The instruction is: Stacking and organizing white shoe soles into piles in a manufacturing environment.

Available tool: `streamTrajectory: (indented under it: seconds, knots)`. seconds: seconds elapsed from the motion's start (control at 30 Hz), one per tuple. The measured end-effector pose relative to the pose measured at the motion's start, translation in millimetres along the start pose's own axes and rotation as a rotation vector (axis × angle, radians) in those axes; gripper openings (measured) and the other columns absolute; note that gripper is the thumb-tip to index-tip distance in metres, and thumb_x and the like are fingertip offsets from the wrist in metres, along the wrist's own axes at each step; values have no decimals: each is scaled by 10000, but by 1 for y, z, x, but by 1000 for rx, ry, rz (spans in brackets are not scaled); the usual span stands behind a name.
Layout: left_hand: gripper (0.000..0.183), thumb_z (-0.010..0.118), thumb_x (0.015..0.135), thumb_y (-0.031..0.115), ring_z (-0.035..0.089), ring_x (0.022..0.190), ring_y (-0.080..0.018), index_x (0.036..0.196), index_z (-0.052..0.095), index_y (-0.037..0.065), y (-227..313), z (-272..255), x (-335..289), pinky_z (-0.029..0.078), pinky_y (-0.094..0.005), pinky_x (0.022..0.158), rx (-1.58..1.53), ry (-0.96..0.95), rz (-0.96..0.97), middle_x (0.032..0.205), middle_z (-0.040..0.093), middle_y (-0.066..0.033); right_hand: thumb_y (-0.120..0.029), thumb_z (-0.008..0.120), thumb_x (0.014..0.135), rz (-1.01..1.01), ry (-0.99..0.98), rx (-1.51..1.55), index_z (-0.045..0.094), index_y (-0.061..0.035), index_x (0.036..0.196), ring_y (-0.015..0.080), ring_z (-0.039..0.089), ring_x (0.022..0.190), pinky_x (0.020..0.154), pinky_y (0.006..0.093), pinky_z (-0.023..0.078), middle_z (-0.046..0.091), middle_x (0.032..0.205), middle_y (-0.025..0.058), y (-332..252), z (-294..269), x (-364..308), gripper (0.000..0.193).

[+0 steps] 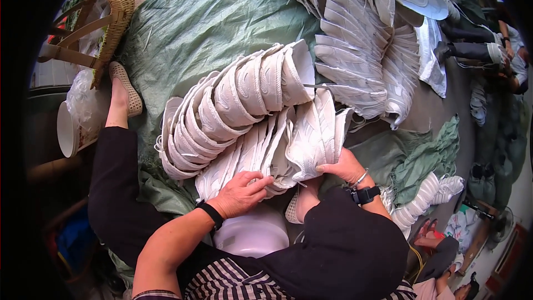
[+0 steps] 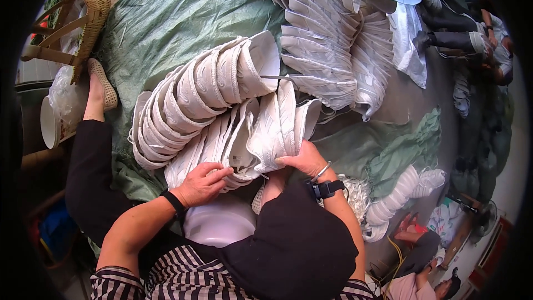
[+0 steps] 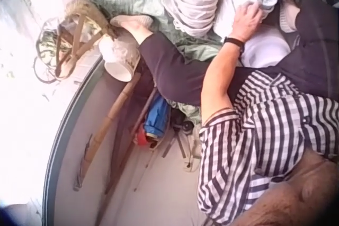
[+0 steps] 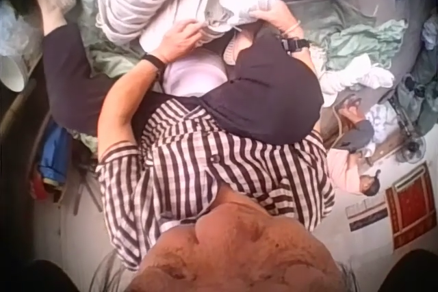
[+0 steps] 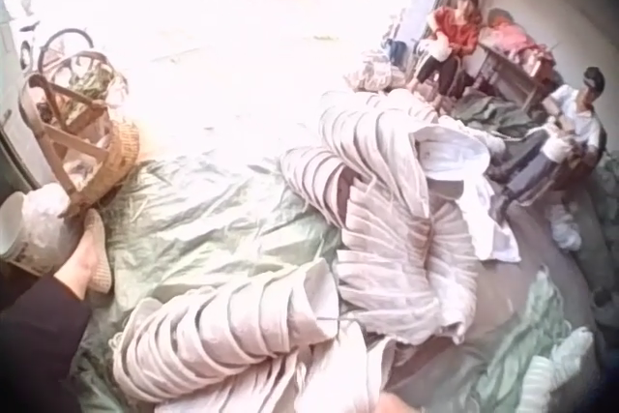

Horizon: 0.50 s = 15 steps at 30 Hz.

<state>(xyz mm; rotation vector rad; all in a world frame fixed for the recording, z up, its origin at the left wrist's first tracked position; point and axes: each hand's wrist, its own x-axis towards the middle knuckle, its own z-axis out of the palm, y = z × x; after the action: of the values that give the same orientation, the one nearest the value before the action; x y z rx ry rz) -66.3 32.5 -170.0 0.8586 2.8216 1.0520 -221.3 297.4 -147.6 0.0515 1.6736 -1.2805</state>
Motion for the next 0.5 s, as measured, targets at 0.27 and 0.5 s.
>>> streamTrajectory:
  seconds: [0.27,0.5]
  knots:
    - [251,614,588,108,499,961,-218,832,560,85,10,1,11,440,-343,780,-2,-16,-62,1104,527,-26,-120,590,786,-209,43,-515,607,6,777,153,573,572,555,244,446,595,649,62,-49,22,-20,127]
    - [310,628,581,139,503,941,-213,876,545,89,12,3,17,436,-343,773,13,4,-48,1091,520,-23,-64,531,742,-462,-513,-862,614,-17,874,321,576,882,752,365,462,611,902,169,-12,76,43,163]
